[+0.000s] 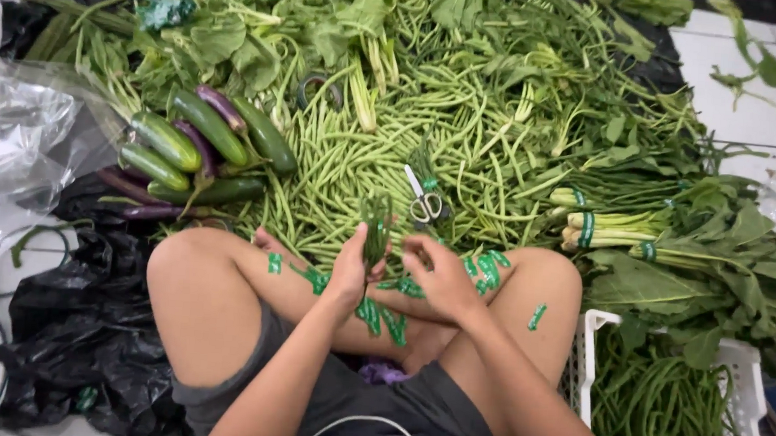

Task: Trimming the ends of long beans with scissors and wiping a cucumber with a cloth.

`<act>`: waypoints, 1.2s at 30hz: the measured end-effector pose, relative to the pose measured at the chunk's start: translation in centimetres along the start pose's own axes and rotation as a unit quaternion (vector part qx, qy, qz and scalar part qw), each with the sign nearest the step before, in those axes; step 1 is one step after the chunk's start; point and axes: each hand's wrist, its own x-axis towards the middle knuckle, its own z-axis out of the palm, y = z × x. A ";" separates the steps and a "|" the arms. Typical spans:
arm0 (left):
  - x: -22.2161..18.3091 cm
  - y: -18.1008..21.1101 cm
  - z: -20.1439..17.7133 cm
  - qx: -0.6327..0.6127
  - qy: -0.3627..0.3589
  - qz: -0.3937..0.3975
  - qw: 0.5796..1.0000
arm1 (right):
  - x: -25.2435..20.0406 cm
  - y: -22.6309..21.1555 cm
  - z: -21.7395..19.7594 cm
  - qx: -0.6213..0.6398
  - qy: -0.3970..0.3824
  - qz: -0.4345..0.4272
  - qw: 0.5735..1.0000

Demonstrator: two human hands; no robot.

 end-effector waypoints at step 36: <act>-2.4 1.4 3.2 0.105 -0.029 -0.034 0.993 | 2.7 2.4 2.9 0.344 0.111 0.050 0.931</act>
